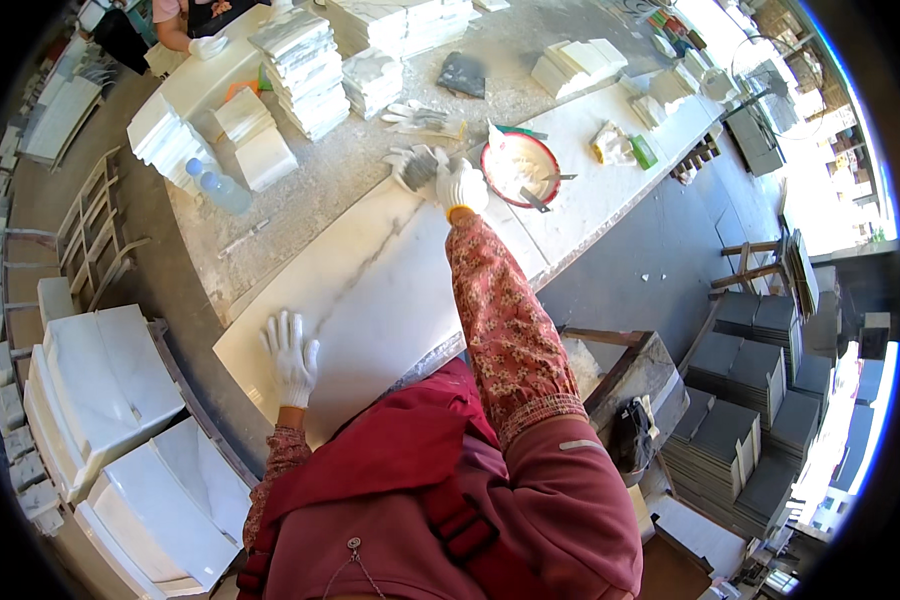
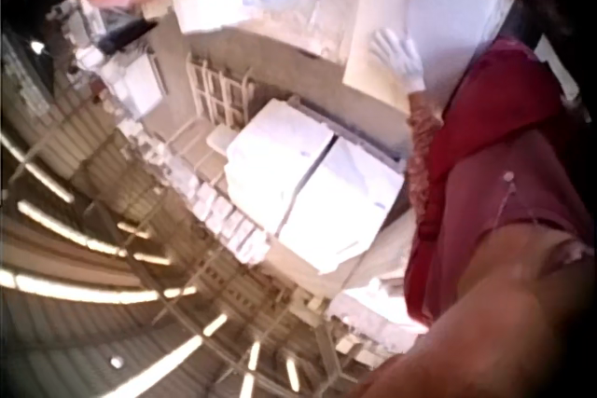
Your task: The person applies a white paste to the surface of a large stone slab using a putty knife, then scrapes and wipes the surface with gloved hands. The person repeatedly lifts, flips, and stacks the slabs on a wooden rack while working in a workshop environment.
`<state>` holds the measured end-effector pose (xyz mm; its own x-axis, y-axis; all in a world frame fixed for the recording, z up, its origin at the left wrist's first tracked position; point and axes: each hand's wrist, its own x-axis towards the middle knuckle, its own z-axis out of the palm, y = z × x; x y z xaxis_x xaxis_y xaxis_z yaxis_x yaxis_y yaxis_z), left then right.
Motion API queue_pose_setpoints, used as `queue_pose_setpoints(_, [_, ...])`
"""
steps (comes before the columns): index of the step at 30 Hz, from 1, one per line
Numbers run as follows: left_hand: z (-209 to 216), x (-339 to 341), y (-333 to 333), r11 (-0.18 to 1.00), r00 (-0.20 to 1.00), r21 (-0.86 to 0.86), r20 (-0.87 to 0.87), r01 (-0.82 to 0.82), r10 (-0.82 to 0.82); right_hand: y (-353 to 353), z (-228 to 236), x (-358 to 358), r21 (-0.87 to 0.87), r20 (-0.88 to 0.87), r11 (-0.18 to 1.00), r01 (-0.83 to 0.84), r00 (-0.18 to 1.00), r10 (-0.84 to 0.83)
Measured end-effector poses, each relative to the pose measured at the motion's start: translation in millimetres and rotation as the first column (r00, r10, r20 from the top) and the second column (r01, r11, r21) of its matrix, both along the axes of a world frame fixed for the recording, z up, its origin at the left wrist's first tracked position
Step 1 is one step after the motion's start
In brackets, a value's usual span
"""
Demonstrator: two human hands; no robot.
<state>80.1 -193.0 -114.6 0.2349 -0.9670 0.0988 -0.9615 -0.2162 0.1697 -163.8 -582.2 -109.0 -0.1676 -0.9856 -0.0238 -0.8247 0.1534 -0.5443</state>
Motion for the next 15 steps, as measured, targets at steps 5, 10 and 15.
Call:
queue_pose_setpoints(5, [2.1,-2.9,5.9,0.998,0.998,0.028,-0.021,-0.055,0.055,15.5,4.2,-32.5,-0.485,-0.418,0.812,-0.325,0.902,0.112])
queue_pose_setpoints(10, [9.2,-10.2,3.2,0.998,0.998,0.02,-0.007,-0.064,0.064,-40.8,33.8,-79.1,-0.39,-0.214,0.894,-0.221,0.966,0.145])
queue_pose_setpoints(15, [27.3,-20.9,8.0,0.98,0.981,-0.038,-0.027,-0.194,0.193,-85.5,18.2,-98.8,-0.193,-0.056,0.842,-0.505,0.862,0.504])
